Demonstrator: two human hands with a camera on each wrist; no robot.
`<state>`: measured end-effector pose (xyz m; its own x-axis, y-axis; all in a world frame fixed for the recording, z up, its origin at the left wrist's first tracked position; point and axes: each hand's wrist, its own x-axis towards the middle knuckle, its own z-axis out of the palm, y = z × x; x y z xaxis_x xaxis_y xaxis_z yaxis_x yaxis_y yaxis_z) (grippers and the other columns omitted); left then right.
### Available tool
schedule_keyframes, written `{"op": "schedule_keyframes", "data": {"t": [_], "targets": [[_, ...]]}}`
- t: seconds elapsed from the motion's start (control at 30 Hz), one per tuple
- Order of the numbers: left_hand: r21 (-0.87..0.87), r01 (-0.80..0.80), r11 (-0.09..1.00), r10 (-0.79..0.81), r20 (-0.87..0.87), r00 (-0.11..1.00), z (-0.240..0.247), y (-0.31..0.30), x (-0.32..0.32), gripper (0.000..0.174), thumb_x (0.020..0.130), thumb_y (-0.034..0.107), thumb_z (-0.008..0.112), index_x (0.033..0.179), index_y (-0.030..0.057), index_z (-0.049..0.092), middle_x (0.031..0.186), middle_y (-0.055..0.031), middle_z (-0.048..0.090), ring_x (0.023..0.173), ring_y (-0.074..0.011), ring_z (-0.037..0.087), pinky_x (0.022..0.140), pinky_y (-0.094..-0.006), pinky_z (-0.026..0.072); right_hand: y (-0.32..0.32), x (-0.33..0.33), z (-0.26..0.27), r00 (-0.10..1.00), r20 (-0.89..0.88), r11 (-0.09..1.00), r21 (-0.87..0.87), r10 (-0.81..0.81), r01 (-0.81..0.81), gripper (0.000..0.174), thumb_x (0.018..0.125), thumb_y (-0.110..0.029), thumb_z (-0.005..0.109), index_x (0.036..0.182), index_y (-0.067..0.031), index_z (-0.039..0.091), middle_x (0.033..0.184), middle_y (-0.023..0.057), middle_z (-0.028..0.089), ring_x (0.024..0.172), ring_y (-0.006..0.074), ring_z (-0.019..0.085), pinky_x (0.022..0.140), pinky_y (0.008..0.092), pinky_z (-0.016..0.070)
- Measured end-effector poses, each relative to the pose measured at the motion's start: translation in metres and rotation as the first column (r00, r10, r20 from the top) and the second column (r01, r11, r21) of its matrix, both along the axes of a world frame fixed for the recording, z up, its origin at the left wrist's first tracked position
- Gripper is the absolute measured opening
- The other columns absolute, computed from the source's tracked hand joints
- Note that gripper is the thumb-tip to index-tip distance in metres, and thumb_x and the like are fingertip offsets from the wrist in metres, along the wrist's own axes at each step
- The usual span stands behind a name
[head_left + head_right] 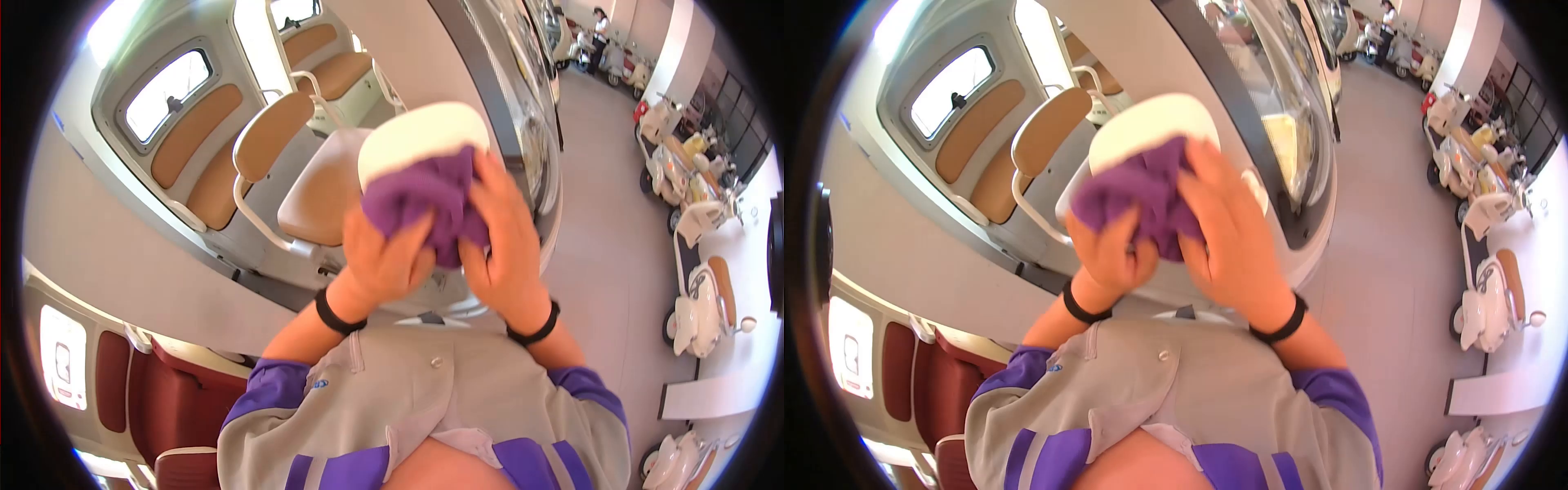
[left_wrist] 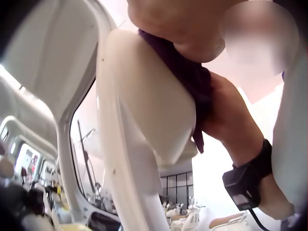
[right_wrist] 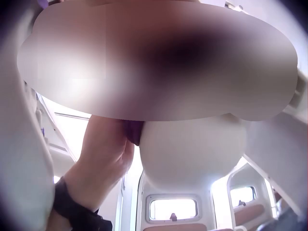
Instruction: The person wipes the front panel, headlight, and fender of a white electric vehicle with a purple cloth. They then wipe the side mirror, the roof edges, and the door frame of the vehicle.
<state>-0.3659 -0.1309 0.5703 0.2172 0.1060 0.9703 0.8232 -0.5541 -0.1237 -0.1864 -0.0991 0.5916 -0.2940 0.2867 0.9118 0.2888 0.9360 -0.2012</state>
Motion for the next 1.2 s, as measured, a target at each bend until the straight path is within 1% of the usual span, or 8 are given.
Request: {"op": "schedule_keyframes", "data": {"t": [0.13, 0.33, 0.53, 0.63, 0.77, 0.93, 1.03, 1.2], "targets": [[0.033, 0.007, 0.999, -0.005, -0.081, 0.997, -0.014, 0.004, -0.002, 0.048, 0.064, 0.009, 0.07, 0.112, 0.0042, 0.066, 0.116, -0.0232, 0.06, 0.104, -0.0439, 0.059, 0.091, -0.0493, 0.0456, 0.002, 0.014, 0.002, 0.997, 0.061, 0.999, 0.034, -0.038, 0.036, 0.041, 0.075, -0.001, 0.063, 0.116, -0.0011, 0.061, 0.13, 0.0182, 0.059, 0.118, 0.0412, 0.055, 0.099, 0.048, 0.0431], [0.023, -0.115, 0.993, 0.115, 0.019, 0.993, 0.08, 0.007, -0.036, 0.036, 0.068, -0.001, 0.067, 0.104, 0.0054, 0.07, 0.098, -0.0157, 0.065, 0.093, -0.0359, 0.061, 0.08, -0.0416, 0.0482, 0.012, 0.02, 0.073, 0.962, 0.269, 0.999, 0.016, -0.043, 0.041, 0.038, 0.072, 0.005, 0.065, 0.109, -0.0024, 0.064, 0.119, 0.0126, 0.064, 0.106, 0.0344, 0.06, 0.088, 0.04, 0.05], [0.311, -0.003, 0.95, -0.045, 0.148, 0.988, 0.131, 0.075, -0.075, 0.035, 0.07, -0.003, 0.066, 0.104, 0.004, 0.07, 0.093, -0.0153, 0.061, 0.082, -0.0338, 0.057, 0.073, -0.0406, 0.0461, 0.049, -0.013, 0.153, 0.906, 0.296, 0.877, 0.458, -0.302, 0.143, 0.037, 0.073, 0.004, 0.069, 0.109, -0.0048, 0.067, 0.11, 0.0116, 0.063, 0.098, 0.0314, 0.06, 0.088, 0.0375, 0.0477], [0.127, 0.015, 0.992, -0.024, 0.07, 0.997, 0.106, 0.09, -0.081, 0.032, 0.072, -0.001, 0.068, 0.104, 0.0031, 0.07, 0.098, -0.0176, 0.06, 0.083, -0.0325, 0.057, 0.074, -0.039, 0.0464, 0.059, -0.023, 0.15, 0.833, 0.37, 0.875, 0.415, -0.412, 0.249, 0.043, 0.069, 0.006, 0.069, 0.111, -0.0047, 0.068, 0.103, 0.0104, 0.055, 0.09, 0.0284, 0.056, 0.082, 0.0345, 0.0468], [0.189, 0.34, 0.921, -0.353, 0.038, 0.935, 0.093, 0.11, -0.077, 0.037, 0.077, 0.011, 0.074, 0.11, -0.0008, 0.065, 0.105, -0.0178, 0.062, 0.091, -0.031, 0.058, 0.078, -0.0366, 0.0476, 0.054, -0.029, 0.14, 0.84, 0.454, 0.953, 0.099, -0.298, 0.285, 0.048, 0.065, 0.007, 0.068, 0.113, -0.0032, 0.066, 0.102, 0.0107, 0.049, 0.09, 0.0269, 0.054, 0.082, 0.0331, 0.0456], [0.218, 0.378, 0.9, -0.408, 0.118, 0.905, 0.099, 0.136, -0.073, 0.055, 0.07, 0.015, 0.082, 0.116, 0.0017, 0.056, 0.114, -0.0193, 0.058, 0.099, -0.0295, 0.053, 0.084, -0.0378, 0.0447, 0.054, -0.064, 0.167, 0.768, 0.371, 0.831, 0.424, -0.522, 0.361, 0.045, 0.067, 0.01, 0.055, 0.11, -0.0033, 0.059, 0.1, 0.0098, 0.055, 0.09, 0.0252, 0.057, 0.077, 0.0304, 0.0488], [0.192, 0.508, 0.84, -0.537, 0.152, 0.83, 0.104, 0.147, -0.076, 0.056, 0.067, 0.016, 0.086, 0.11, 0.0037, 0.053, 0.116, -0.0185, 0.057, 0.103, -0.0308, 0.055, 0.089, -0.0418, 0.0437, 0.037, -0.076, 0.17, 0.726, 0.424, 0.832, 0.152, -0.542, 0.533, 0.044, 0.067, 0.01, 0.055, 0.108, -0.003, 0.06, 0.1, 0.01, 0.054, 0.088, 0.0245, 0.057, 0.072, 0.0284, 0.049], [0.122, 0.69, 0.714, -0.7, 0.123, 0.703, 0.082, 0.156, -0.07, 0.061, 0.065, 0.017, 0.089, 0.11, 0.0043, 0.049, 0.115, -0.019, 0.059, 0.108, -0.0331, 0.057, 0.095, -0.0445, 0.0427, 0.025, -0.081, 0.155, 0.7, 0.488, 0.801, -0.001, -0.522, 0.598, 0.045, 0.064, 0.012, 0.053, 0.106, -0.0021, 0.061, 0.1, 0.0075, 0.054, 0.085, 0.0205, 0.058, 0.068, 0.0265, 0.0493]]}}
